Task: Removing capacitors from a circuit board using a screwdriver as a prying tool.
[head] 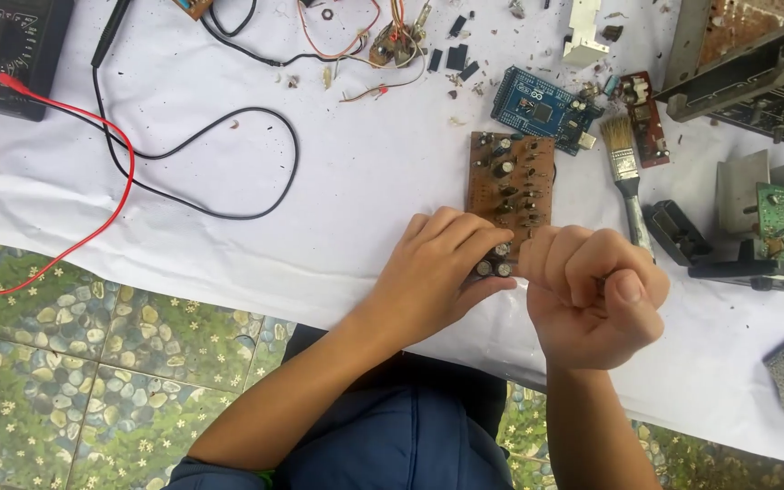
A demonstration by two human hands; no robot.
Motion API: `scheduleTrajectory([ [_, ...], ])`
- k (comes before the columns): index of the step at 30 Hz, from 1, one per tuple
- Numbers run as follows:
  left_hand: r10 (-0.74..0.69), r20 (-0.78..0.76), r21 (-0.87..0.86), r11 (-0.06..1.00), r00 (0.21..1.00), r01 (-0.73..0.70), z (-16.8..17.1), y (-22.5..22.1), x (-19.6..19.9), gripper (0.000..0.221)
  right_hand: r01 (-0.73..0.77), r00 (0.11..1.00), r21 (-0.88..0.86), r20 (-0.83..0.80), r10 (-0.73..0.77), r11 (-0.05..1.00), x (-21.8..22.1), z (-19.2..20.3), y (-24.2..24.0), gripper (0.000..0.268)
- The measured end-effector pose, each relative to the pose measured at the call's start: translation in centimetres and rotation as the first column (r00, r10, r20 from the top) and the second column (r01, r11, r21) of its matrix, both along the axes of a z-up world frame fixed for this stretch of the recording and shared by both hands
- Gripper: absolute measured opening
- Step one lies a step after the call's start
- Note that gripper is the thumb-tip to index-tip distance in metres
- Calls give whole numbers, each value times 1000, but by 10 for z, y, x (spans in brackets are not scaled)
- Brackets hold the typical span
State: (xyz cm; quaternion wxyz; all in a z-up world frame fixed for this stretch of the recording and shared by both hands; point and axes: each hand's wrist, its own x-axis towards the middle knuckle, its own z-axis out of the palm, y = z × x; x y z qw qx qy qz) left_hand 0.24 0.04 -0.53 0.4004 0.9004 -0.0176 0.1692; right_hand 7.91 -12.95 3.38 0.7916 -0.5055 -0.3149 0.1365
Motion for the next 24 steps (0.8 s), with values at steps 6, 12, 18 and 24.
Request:
scheduleTrajectory([
  [6, -23, -13, -63, 998, 1000, 22, -1, 6, -1, 39, 62, 996, -20, -68, -63, 998, 9, -3, 2, 33],
  [12, -35, -6, -23, 999, 999, 35, -2, 8, 1, 40, 257, 965, -71, -40, -260, 964, 15, -7, 5, 48],
  [18, -27, -8, -10, 1000, 1000, 27, -4, 9, 1, 40, 424, 894, -79, -123, -431, 902, 21, -15, 3, 42],
  [24, -34, -29, -30, 999, 999, 33, -6, 8, 2, 40, 517, 798, -92, -308, -518, 851, 29, -19, 2, 44],
])
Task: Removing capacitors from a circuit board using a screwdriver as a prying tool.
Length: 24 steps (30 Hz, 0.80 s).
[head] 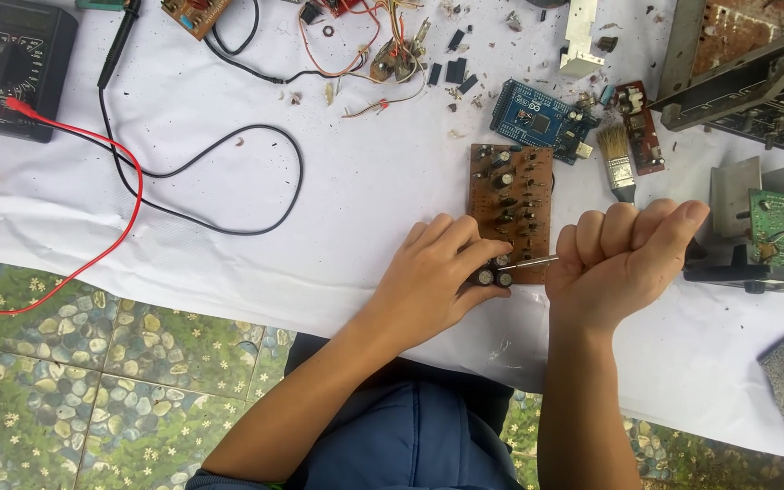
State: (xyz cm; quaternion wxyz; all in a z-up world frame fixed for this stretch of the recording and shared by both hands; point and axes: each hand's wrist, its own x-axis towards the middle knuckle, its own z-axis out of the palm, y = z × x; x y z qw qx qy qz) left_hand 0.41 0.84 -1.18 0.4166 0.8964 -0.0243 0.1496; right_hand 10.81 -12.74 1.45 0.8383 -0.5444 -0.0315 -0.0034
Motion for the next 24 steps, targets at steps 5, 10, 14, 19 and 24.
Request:
scheduleTrajectory([
  [5, -9, -5, 3, 1000, 1000, 9, -1, 1, 0, 41, -21, 999, 26, -30, 22, 999, 6, -5, 0, 43],
  [10, -15, -24, -11, 1000, 1000, 15, -1, 1, 0, 40, -36, 999, 33, -33, 37, 999, 7, -4, 2, 45],
  [14, -18, -4, -13, 1000, 1000, 18, 0, 2, 1, 39, -28, 999, -21, 29, 28, 999, 2, 1, 6, 42],
  [19, -19, -17, -25, 999, 1000, 19, 3, 2, 1, 39, -98, 983, -89, 148, 110, 991, -3, 8, 8, 42],
  [24, -14, -31, -43, 999, 999, 12, 3, 3, 1, 39, -159, 950, -118, 252, 184, 980, -10, 11, 5, 40],
])
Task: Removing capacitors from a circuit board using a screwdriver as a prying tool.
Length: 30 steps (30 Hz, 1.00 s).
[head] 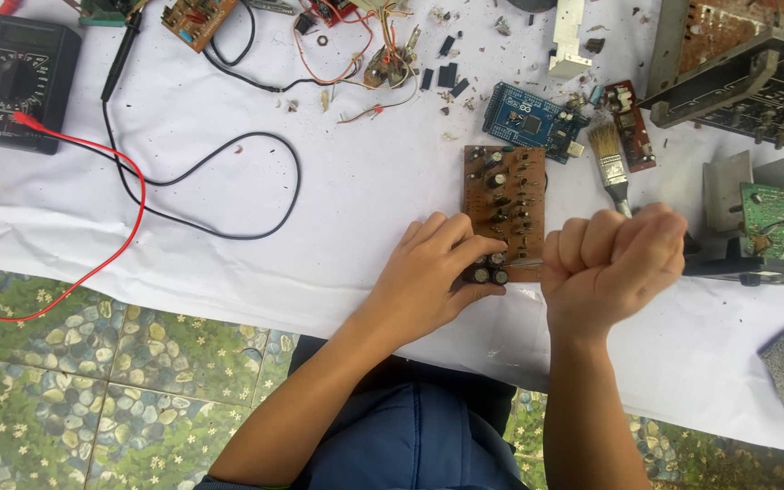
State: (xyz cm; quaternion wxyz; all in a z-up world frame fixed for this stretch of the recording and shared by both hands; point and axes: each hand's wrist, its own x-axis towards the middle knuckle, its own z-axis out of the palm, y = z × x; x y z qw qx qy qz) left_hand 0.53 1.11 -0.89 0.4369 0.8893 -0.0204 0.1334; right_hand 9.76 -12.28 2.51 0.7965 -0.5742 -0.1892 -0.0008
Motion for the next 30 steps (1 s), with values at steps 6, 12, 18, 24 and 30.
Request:
scheduleTrajectory([
  [6, -14, -60, -39, 999, 998, 11, 1, 2, -1, 38, 104, 892, -249, 451, 20, 963, -23, -30, -11, 30],
  [12, -76, -66, -31, 997, 995, 75, -38, -1, 4, 50, 51, 611, -580, 662, 434, 813, -40, -13, 21, 35],
  [18, -109, -95, -83, 991, 989, 102, -53, 2, 3, 60, 102, 558, -603, 693, 456, 791, -41, -5, 39, 26],
  [24, -98, -157, -214, 975, 983, 63, -11, 3, 6, 48, 127, 582, -607, 685, 437, 784, -43, -9, 46, 27],
  [30, -118, -185, -231, 970, 976, 74, -3, 5, 3, 53, 72, 661, -618, 617, 427, 783, -53, -4, 47, 46],
])
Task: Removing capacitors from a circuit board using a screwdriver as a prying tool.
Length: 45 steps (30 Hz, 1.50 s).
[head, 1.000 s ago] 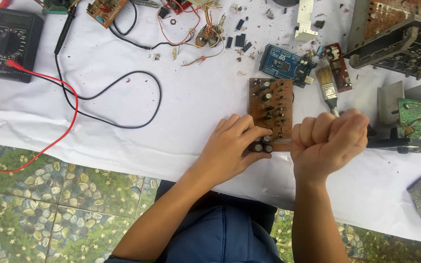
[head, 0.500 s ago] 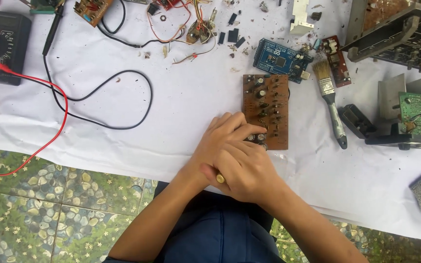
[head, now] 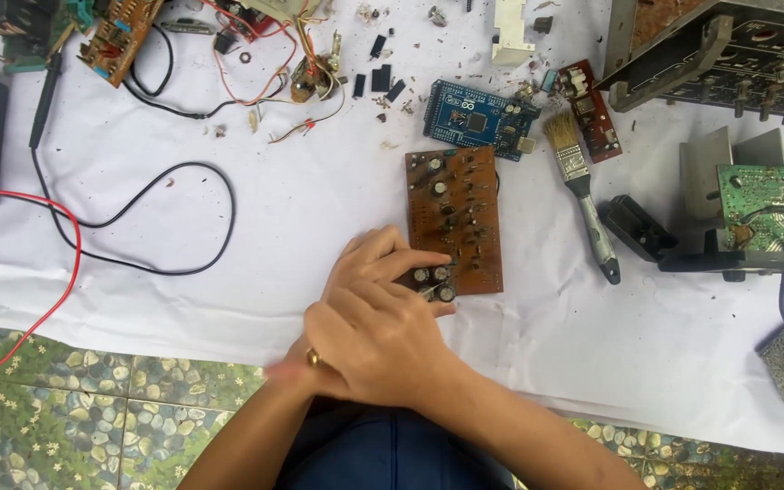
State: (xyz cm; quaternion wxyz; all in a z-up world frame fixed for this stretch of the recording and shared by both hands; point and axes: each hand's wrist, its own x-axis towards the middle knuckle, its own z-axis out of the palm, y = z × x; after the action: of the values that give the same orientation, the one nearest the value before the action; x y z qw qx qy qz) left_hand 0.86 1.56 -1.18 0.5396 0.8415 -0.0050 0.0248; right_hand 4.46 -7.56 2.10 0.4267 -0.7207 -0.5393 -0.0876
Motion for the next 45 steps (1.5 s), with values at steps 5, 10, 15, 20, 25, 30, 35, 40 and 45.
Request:
scheduleTrajectory([
  [5, 61, 55, -34, 998, 997, -60, 19, -4, 6, 60, 6, 993, -27, -121, -10, 1000, -4, 4, -1, 51],
  [10, 159, -58, -57, 985, 986, -162, 23, -9, 9, 48, -10, 982, -96, -186, -8, 995, -10, 6, -3, 35],
  [15, 133, 29, -175, 976, 991, -126, 24, -12, 5, 49, -39, 953, -149, -303, -8, 988, -16, 15, -9, 30],
  [20, 128, -41, -104, 986, 991, -132, 21, -13, 10, 48, -38, 945, -179, -325, -23, 983, -16, 14, -11, 44],
  [25, 135, -120, -1, 991, 984, -136, 20, -11, 16, 46, -53, 949, -202, -315, -14, 978, -12, 14, -11, 47],
  [30, 155, -169, 53, 988, 973, -148, 22, -8, 16, 45, -43, 957, -222, -290, -24, 974, -13, 9, -8, 49],
  [35, 138, -156, 52, 990, 978, -131, 21, -8, 17, 47, -50, 952, -216, -306, -19, 975, -9, 10, -7, 48],
  [40, 135, -130, 32, 991, 982, -132, 18, -6, 16, 48, -50, 966, -207, -257, -5, 977, -6, 7, -6, 48],
  [45, 184, -107, -30, 982, 977, -188, 28, -10, 16, 50, -61, 971, -149, -239, 24, 987, 0, 8, -7, 42],
])
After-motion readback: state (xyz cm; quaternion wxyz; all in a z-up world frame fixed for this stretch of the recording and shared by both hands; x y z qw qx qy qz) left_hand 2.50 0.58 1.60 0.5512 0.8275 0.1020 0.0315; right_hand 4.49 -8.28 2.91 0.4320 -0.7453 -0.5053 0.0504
